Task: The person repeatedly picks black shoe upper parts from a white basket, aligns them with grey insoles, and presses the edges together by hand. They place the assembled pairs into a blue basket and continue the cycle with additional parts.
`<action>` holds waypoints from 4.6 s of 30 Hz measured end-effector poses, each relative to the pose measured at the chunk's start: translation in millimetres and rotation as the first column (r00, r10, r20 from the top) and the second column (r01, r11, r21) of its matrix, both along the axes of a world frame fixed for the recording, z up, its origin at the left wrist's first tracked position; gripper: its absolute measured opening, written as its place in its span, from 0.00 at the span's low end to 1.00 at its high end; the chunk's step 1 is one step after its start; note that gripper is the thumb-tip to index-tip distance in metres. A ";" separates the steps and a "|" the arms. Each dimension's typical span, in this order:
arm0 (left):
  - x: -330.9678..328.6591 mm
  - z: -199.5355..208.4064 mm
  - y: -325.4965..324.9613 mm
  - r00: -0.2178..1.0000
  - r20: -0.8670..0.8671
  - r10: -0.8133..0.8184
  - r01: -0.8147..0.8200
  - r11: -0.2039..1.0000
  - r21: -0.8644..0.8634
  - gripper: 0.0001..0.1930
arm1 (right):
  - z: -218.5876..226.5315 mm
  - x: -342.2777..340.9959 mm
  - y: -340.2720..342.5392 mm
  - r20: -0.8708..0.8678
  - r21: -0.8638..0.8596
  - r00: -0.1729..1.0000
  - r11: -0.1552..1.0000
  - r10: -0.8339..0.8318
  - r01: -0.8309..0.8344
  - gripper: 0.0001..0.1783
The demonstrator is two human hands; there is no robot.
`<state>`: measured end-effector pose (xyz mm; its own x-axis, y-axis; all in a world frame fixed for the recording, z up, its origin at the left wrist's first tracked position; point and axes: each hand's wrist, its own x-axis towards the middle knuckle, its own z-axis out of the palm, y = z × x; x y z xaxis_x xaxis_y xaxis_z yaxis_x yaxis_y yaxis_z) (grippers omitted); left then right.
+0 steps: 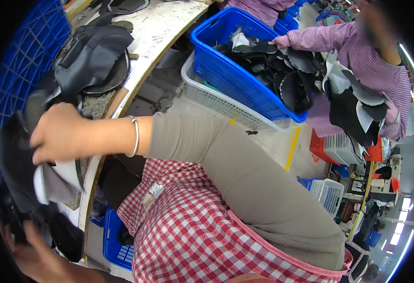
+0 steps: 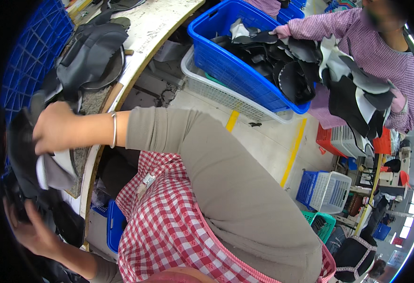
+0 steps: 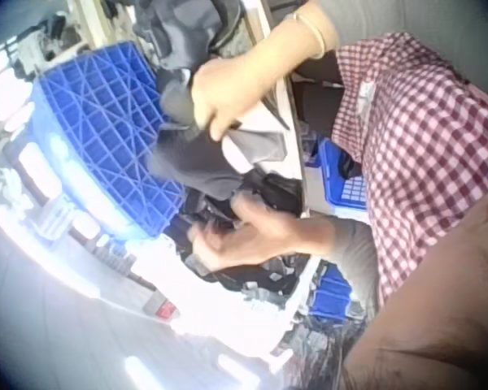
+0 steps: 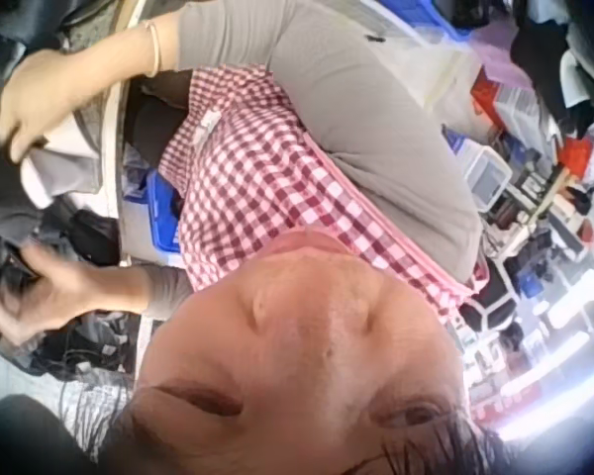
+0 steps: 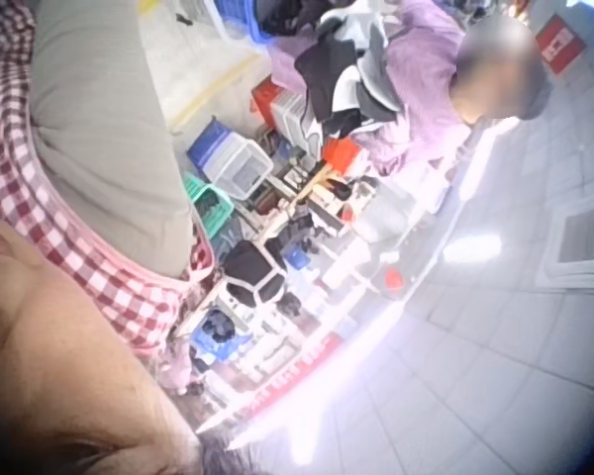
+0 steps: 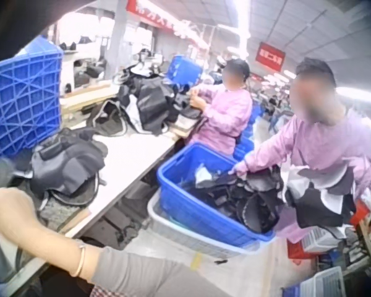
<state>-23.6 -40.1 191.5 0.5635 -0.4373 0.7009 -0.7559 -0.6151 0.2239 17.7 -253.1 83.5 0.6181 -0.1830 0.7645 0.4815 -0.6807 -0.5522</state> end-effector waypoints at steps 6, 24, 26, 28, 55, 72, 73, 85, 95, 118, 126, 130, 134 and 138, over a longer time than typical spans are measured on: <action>-7.8 -71.9 -18.1 0.720 -0.417 -0.554 0.693 0.547 0.469 0.26 | -26.1 -27.0 -13.2 -0.040 0.993 0.781 0.114 0.623 -0.040 0.16; -0.3 -58.1 -12.8 0.856 0.188 -0.481 0.370 0.825 0.427 0.19 | -39.4 -55.5 18.6 -0.078 0.986 0.743 0.160 0.664 -0.039 0.12; -0.3 -55.8 -4.3 0.961 0.127 -0.246 0.150 0.850 0.505 0.21 | -41.6 -57.7 26.3 -0.021 0.989 0.711 0.118 0.702 -0.087 0.12; 10.9 -65.0 4.3 0.990 0.091 -0.110 0.042 0.835 0.548 0.12 | -50.1 -55.8 35.0 -0.215 0.962 0.715 0.269 0.665 0.038 0.10; 7.8 -204.6 22.9 0.133 -0.340 -0.931 -0.542 0.219 -0.811 0.16 | -88.7 -48.8 46.6 -0.233 0.923 0.741 0.383 0.630 -0.035 0.13; -10.6 -199.1 124.8 -0.395 -0.747 -0.535 -0.067 0.827 -0.558 0.36 | -7.6 -131.9 26.7 -0.360 -0.871 0.836 0.173 0.413 -0.460 0.06; -20.1 -211.0 116.3 -0.455 -0.775 -0.439 -0.068 0.885 -0.461 0.38 | -17.1 -137.3 27.7 -0.346 -0.868 0.838 0.196 0.421 -0.457 0.06; -53.0 -227.4 70.3 0.454 -0.883 -0.115 0.142 0.988 -0.056 0.19 | -58.1 -152.1 31.2 -0.354 -0.802 0.879 0.379 0.320 -0.461 0.04; -47.7 -213.6 42.8 0.161 -0.945 -0.285 0.275 0.933 -0.234 0.09 | -86.9 -150.3 34.3 -0.589 -0.471 0.777 0.688 0.220 -0.552 0.11; -53.5 -232.8 44.8 -0.238 -0.845 -0.480 -0.050 0.874 -0.483 0.16 | -131.8 -171.1 16.4 -0.684 0.629 0.361 0.763 0.634 -0.148 0.13; -47.9 -229.7 40.1 -0.120 -0.901 -0.416 0.070 0.902 -0.426 0.10 | -133.8 -167.2 11.4 -0.609 0.780 0.223 0.626 0.761 -0.006 0.11; -53.6 -234.1 32.3 0.085 -0.912 -0.402 0.124 0.912 -0.391 0.08 | -131.1 -154.1 0.5 -0.468 0.855 0.203 0.381 0.860 0.352 0.09; -42.7 -202.3 33.4 0.215 -0.897 -0.387 0.241 0.911 -0.335 0.05 | -114.0 -131.4 12.1 -0.630 0.202 0.540 0.788 0.559 -0.581 0.14; 2.9 -141.9 59.0 0.498 -0.813 -0.301 0.308 0.938 -0.158 0.09 | -98.0 -103.4 54.2 -0.443 0.085 0.799 0.906 0.407 -0.415 0.22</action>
